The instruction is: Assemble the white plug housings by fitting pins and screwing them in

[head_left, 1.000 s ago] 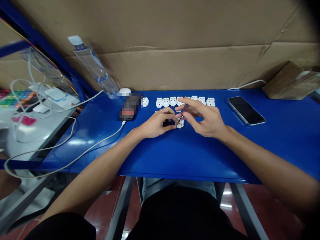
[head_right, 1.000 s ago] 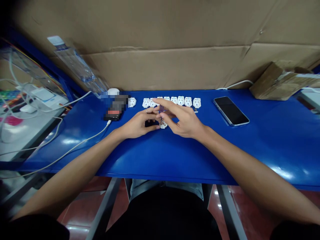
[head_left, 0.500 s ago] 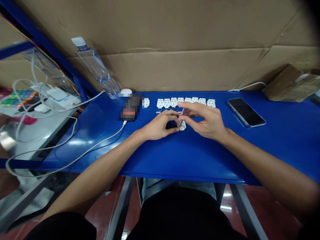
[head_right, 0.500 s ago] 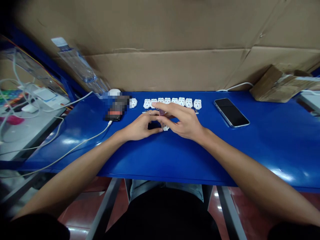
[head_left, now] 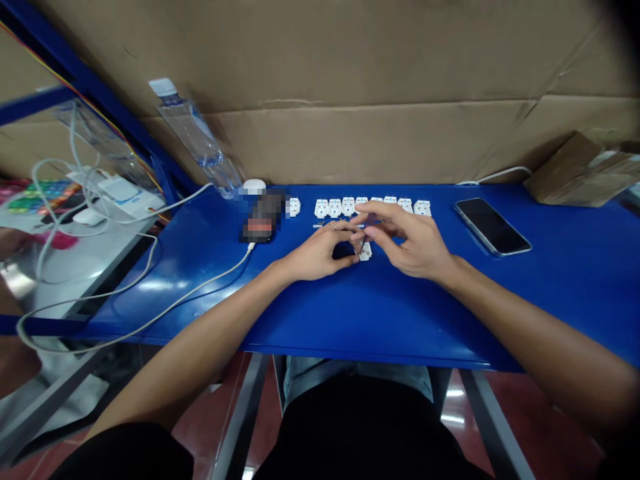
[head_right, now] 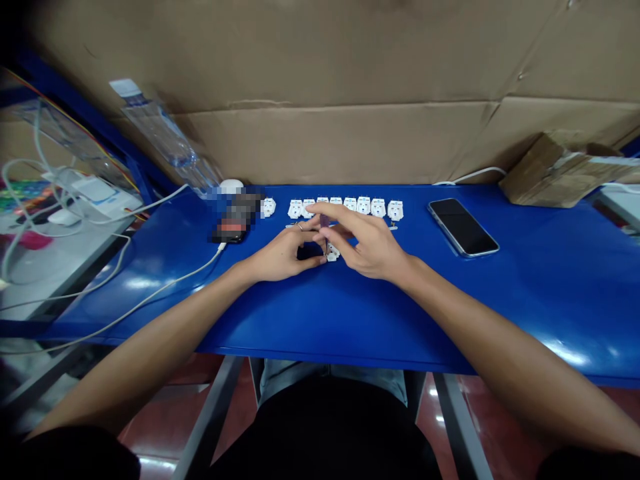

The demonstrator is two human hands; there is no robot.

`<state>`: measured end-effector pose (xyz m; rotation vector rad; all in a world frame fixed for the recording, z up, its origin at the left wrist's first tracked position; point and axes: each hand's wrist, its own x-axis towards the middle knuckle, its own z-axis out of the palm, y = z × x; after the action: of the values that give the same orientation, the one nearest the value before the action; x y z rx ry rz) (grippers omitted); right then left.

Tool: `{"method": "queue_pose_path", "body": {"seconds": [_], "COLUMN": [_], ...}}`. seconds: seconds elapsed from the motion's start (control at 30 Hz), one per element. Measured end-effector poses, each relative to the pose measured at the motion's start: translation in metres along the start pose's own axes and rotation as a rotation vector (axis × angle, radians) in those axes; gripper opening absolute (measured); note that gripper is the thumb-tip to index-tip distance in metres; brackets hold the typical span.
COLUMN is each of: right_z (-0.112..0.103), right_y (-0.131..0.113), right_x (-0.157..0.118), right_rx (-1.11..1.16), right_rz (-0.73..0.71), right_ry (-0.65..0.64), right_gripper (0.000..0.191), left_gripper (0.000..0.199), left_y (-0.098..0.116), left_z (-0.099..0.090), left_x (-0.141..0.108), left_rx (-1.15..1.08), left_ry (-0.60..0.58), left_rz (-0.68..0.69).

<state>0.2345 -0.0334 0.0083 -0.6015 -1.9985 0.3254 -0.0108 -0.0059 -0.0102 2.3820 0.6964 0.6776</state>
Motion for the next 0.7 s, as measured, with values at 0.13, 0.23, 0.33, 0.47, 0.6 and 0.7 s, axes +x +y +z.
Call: {"method": "queue_pose_path", "body": {"seconds": [0.13,0.23,0.33,0.47,0.6,0.7], "right_z": [-0.0007,-0.002,-0.0021,-0.0016,-0.0018,-0.0016], "right_y": [0.0025,0.0035,0.0023,0.0014,0.0022,0.0015], "right_x": [0.0005,-0.0001,-0.0009,-0.0007,-0.0013,-0.0009], "right_rx": [-0.024,-0.011,0.005,-0.03,-0.032,-0.059], "right_rz": [-0.072,-0.049,0.013,-0.04,0.023,-0.01], "right_ry": [0.085,-0.037,-0.017,0.051,-0.046,0.065], "right_gripper": [0.041,0.046,0.043,0.032,0.041,0.031], "left_gripper": [0.011,0.01,0.011,0.01,0.01,0.01], "left_y": [0.0003,0.0001,0.0005,0.0014,0.0011,0.0007], "left_z": [-0.0007,-0.0004,-0.0002,-0.0005,-0.0005,-0.0004], "left_x": [0.0004,0.0005,0.0005,0.0004,0.0005,0.0005], "left_rx": [-0.004,-0.021,-0.013,0.008,0.004,0.01], "left_ry": [-0.002,0.0,-0.005,0.0,-0.005,0.004], "left_rz": [-0.013,-0.001,-0.009,-0.023,-0.015,-0.019]}}
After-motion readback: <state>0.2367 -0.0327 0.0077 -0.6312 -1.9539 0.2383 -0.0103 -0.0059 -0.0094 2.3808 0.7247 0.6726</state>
